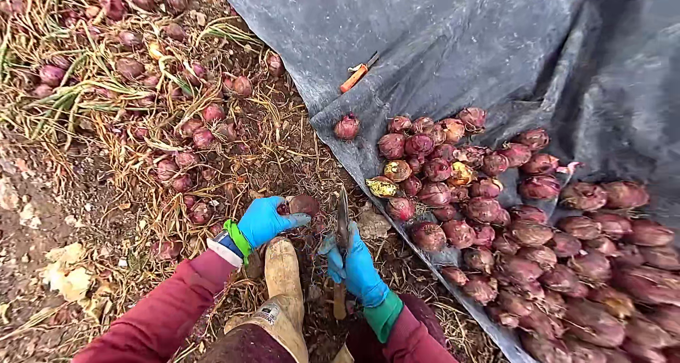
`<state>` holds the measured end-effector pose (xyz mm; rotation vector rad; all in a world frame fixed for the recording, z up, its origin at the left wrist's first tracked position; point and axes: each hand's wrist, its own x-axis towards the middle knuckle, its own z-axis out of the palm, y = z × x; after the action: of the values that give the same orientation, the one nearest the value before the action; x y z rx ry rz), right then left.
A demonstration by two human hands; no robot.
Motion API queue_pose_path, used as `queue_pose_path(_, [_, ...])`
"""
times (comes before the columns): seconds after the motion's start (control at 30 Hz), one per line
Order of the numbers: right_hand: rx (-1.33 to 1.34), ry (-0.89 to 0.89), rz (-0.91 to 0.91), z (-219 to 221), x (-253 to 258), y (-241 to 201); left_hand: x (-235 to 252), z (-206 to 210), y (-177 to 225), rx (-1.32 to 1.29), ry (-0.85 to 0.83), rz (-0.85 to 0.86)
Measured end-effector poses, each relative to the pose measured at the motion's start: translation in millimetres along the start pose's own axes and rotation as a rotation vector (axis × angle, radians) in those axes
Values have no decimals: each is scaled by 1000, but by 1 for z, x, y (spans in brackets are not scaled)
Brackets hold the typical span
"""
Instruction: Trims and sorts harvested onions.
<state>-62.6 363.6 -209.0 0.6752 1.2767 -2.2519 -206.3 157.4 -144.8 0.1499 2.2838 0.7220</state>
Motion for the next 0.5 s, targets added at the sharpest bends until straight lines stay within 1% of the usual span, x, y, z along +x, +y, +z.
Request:
queue_pose_path(0.03, [-96,32,11,-5,-4,1,-2,-2,4,-16,18,9])
queue_pose_path(0.07, [-240,15,29,-12,-7,3,-7,-1,11,36,1,53])
queue_pose_path(0.1, [-393,-42,53,-18,-10,3,-13,3,22,157,-55,131])
queue_pose_path(0.13, [-511,-105,69,-21,-14,-1,-21,11,38,324,-153,222])
queue_pose_path(0.17, [-586,-137,59,-22,-17,-8,-27,20,57,476,-286,297])
queue_pose_path(0.2, [-630,-132,26,-23,-21,-15,-30,29,74,571,-399,367])
queue_pose_path(0.23, [-636,-81,-25,-25,-27,-19,-30,35,84,605,-462,415])
queue_pose_path(0.27, [-588,9,-104,-30,-32,-21,-24,33,89,596,-459,427])
queue_pose_path(0.3, [-479,100,-203,-38,-34,-25,-13,23,89,561,-387,386])
queue_pose_path(0.33, [-312,181,-284,-48,-32,-31,1,6,83,527,-272,306])
queue_pose_path(0.37, [-153,258,-336,-57,-29,-38,15,-15,68,486,-150,214])
queue_pose_path(0.4, [-67,318,-356,-68,-26,-42,24,-36,49,433,-42,132])
queue_pose_path(0.47, [-75,410,-307,-82,-18,-41,28,-69,8,388,91,29])
queue_pose_path(0.5, [-113,436,-253,-83,-13,-34,27,-78,-11,400,108,6])
